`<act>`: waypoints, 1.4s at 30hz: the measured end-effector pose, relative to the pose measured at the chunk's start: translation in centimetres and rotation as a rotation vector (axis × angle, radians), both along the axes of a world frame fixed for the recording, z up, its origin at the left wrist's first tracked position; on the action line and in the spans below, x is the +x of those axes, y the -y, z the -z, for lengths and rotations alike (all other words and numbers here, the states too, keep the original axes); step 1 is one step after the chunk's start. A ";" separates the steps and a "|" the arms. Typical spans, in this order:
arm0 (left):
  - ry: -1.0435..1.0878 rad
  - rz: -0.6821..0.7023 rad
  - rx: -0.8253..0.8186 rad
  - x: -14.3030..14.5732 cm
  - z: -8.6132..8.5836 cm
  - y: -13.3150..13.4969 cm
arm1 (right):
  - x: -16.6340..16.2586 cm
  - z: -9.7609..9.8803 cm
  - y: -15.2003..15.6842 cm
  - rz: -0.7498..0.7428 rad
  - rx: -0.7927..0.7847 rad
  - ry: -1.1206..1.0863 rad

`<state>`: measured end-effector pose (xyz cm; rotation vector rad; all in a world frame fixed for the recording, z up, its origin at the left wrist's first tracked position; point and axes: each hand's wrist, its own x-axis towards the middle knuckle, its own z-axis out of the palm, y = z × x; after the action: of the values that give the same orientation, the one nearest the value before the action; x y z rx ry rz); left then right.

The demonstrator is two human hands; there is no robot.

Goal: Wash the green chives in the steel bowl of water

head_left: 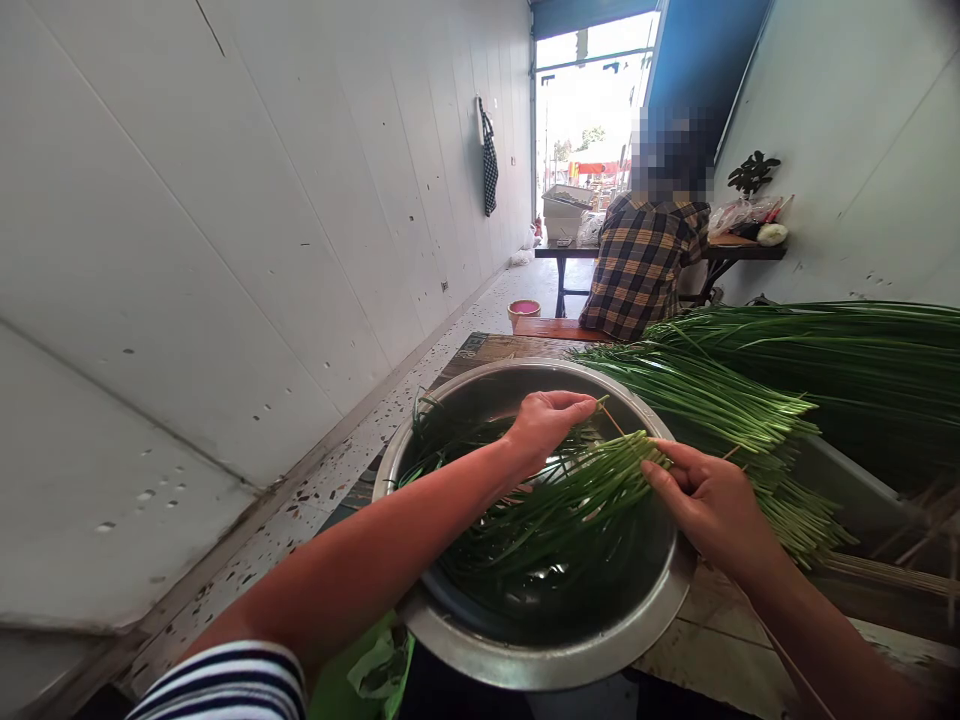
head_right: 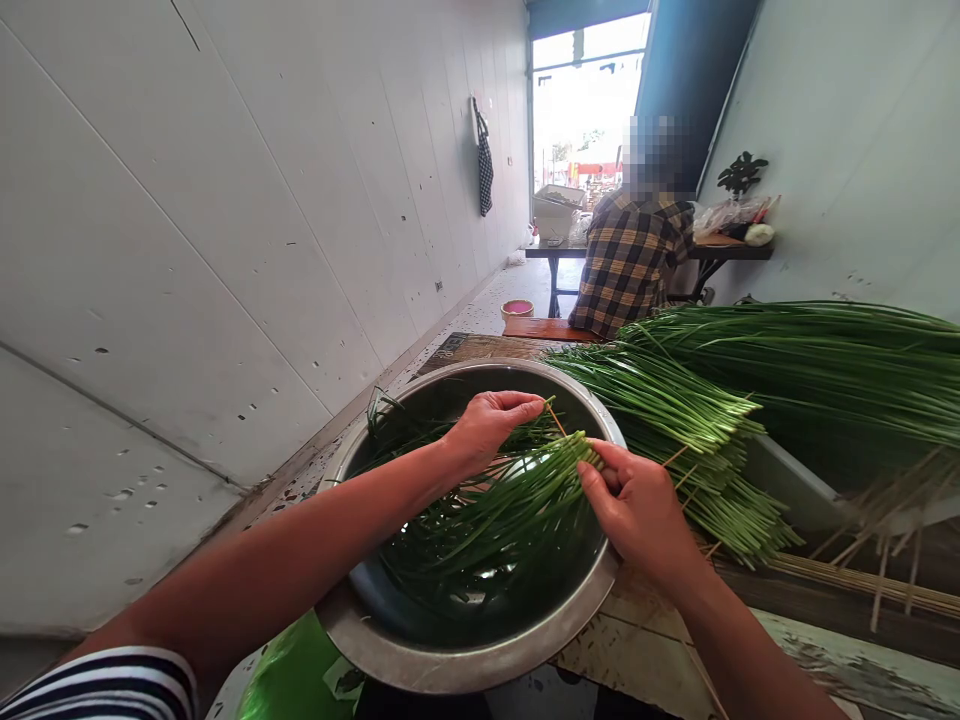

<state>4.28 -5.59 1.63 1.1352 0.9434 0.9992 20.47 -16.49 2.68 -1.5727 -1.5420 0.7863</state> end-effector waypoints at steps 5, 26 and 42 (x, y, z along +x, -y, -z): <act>-0.015 -0.002 0.029 0.0 0.0 0.2 | 0.0 0.0 0.1 -0.006 -0.022 -0.036; -0.135 0.271 0.147 -0.4 -1.8 1.3 | -0.3 -0.2 -0.1 0.042 0.037 -0.017; -0.586 0.263 0.231 -3.0 0.5 -2.5 | 0.4 1.3 -0.3 0.116 0.054 -0.073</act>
<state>1.33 -3.09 1.09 1.7526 1.1138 0.5727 20.91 -16.18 1.37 -1.5619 -1.3961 0.7232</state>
